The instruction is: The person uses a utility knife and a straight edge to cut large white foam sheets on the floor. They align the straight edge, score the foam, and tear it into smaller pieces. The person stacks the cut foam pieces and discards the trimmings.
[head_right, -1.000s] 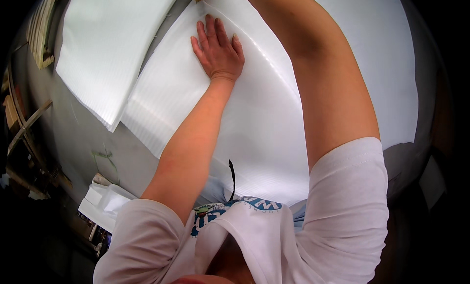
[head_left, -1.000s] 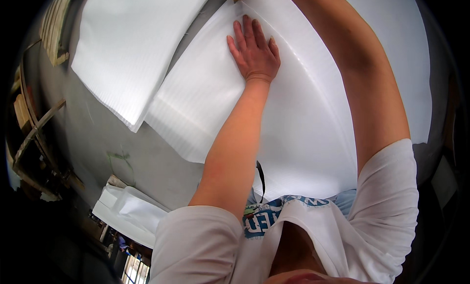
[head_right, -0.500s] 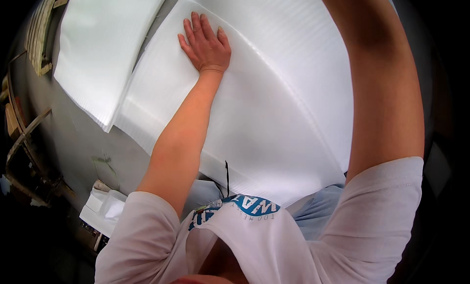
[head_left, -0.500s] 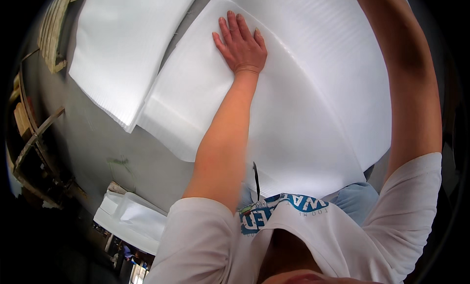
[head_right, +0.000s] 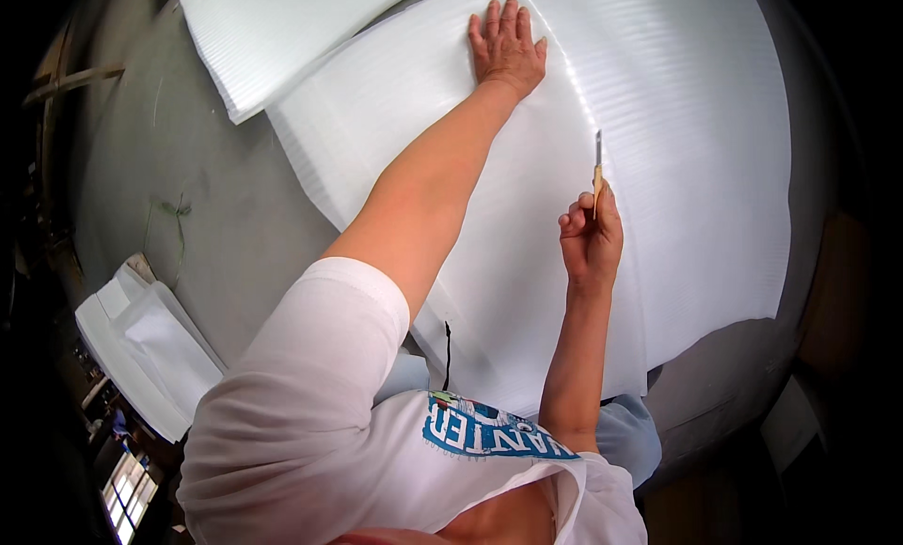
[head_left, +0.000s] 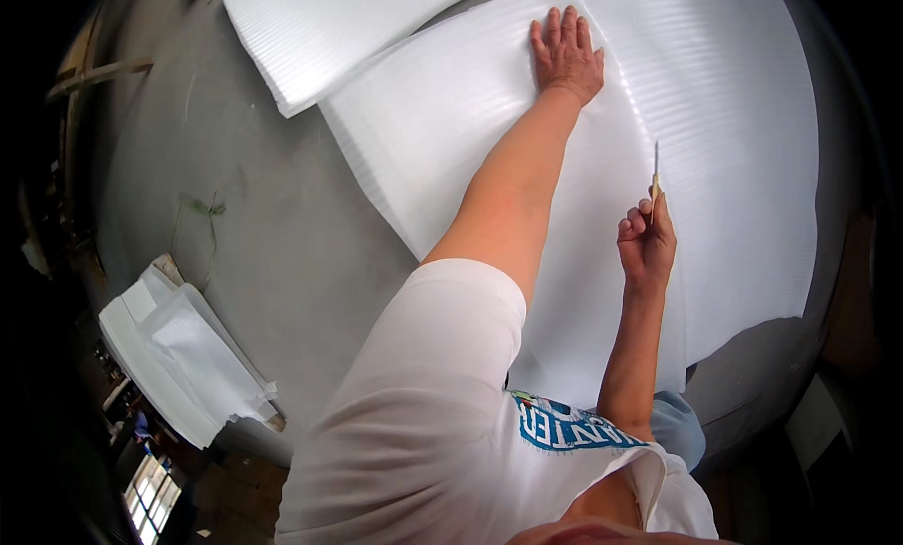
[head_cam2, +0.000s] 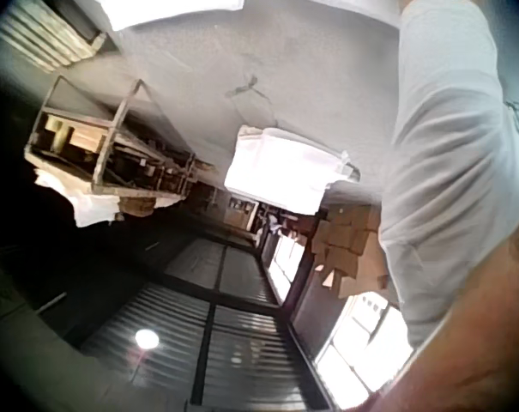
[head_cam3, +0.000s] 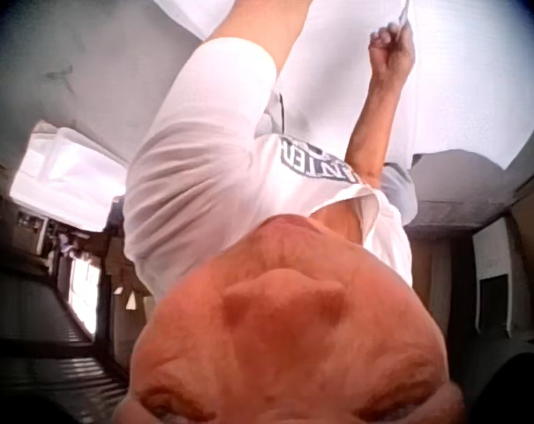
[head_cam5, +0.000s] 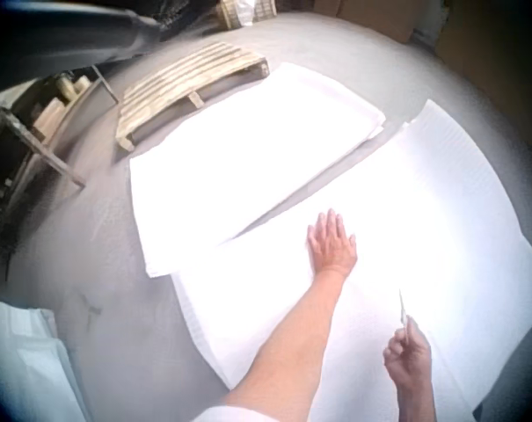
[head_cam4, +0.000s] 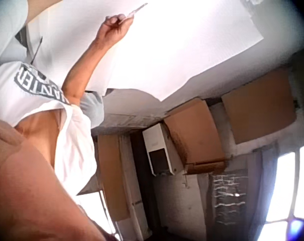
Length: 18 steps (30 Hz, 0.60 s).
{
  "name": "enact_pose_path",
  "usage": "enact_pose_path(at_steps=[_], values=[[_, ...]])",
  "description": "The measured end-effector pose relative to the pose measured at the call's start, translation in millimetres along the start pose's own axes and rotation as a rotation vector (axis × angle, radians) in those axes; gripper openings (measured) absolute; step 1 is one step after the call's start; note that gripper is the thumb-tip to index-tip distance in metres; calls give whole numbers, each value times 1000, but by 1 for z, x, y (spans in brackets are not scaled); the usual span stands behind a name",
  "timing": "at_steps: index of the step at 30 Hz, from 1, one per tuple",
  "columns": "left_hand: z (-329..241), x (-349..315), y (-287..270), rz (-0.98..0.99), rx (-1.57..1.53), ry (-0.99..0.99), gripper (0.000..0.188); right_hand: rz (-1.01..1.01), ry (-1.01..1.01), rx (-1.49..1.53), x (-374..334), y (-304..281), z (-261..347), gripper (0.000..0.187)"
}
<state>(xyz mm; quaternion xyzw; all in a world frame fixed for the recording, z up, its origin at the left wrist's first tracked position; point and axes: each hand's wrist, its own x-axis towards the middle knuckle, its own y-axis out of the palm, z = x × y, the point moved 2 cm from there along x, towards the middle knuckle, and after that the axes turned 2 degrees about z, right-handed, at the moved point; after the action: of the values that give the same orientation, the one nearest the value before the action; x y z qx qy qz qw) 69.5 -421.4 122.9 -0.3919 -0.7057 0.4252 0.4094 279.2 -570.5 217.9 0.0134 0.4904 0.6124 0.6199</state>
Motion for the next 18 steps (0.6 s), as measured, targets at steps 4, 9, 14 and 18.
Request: enact_pose_path(at_steps=[4, 9, 14, 18], values=[[31, 17, -46, 61, -897, -86, 49, 336, 44, -85, -36, 20, -5, 40], [126, -107, -201, -457, -363, -12, 39, 460, 69, -530, -54, 42, 28, 13], [183, -283, -216, 181, -599, -840, 48, 491, 282, -1041, -67, 57, 8, 11], [149, -335, -211, 405, -899, -1101, 44, 429, 349, -1258, -102, 45, -37, 11]])
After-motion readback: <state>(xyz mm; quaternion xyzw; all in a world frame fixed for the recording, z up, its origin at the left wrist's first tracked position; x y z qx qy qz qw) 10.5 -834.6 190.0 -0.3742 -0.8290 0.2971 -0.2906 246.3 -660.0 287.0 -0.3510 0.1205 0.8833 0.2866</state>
